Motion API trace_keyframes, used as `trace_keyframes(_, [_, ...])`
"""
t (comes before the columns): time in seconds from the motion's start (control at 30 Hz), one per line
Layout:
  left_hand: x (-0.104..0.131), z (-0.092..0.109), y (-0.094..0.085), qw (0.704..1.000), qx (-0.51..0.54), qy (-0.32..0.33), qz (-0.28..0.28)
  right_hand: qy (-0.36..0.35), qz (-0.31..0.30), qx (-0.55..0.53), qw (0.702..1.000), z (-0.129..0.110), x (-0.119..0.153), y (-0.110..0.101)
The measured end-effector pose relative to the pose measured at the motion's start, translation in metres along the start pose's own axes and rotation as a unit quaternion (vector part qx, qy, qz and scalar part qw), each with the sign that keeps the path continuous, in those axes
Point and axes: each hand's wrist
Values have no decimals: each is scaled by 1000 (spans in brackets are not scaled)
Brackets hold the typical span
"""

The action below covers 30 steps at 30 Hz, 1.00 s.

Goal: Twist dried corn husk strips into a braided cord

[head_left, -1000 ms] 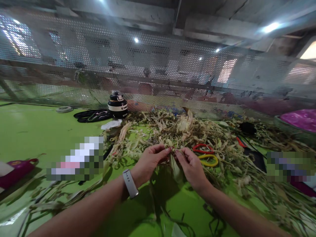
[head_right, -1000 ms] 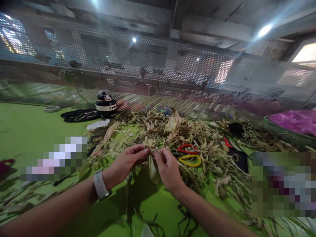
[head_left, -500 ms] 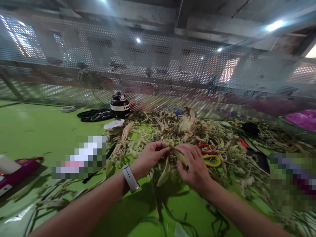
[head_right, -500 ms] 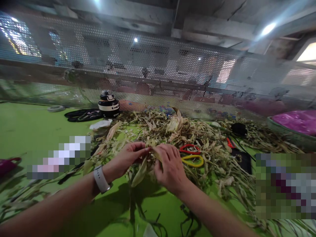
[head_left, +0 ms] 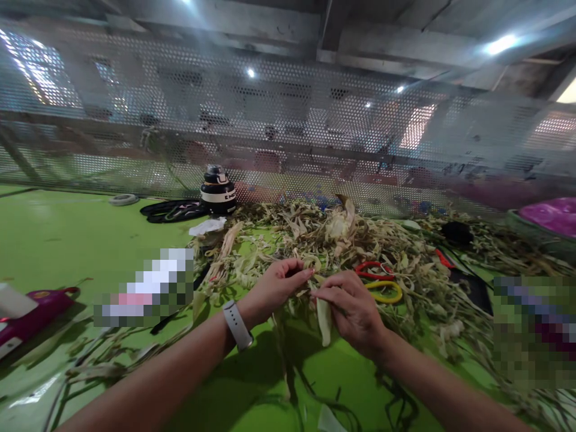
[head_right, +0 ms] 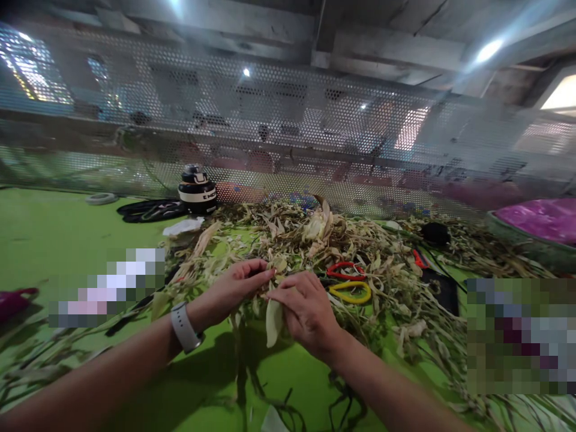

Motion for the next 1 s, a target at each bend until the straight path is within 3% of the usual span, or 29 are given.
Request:
trace_keyframes(0.13, [2, 2, -3, 994, -46, 42, -88, 83, 85, -24, 993, 0, -8, -6])
trace_keyframes(0.23, [4, 5, -4, 984, -65, 76, -151, 93, 79, -27, 992, 5, -11, -9])
trace_keyframes(0.3, [5, 6, -4, 981, -73, 81, -163, 85, 67, -2, 994, 9, -10, -9])
trace_keyframes(0.4, [7, 9, -2, 987, -68, 58, -132, 111, 73, 13, 991, 9, -7, -7])
trace_keyframes(0.6, [10, 10, 4, 998, -16, 30, -59, 235, 101, -97, 962, -3, -8, -1])
trace_keyframes(0.83, [4, 2, 10, 997, 36, 42, -61, 294, 150, -173, 928, 1, -11, 2])
trace_keyframes(0.9, [4, 3, 10, 997, 42, 26, -65, 335, 158, -227, 901, 4, -11, 4])
trace_keyframes(1.0, [2, 3, 5, 1000, 18, 2, -22, 426, 172, -336, 822, 6, -12, 5])
Point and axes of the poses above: each hand's wrist, its own x-axis away from the middle knuckle, its own y-axis out of the palm, z = x × y, and after that the axes turned 15 degrees about -x, right-handed
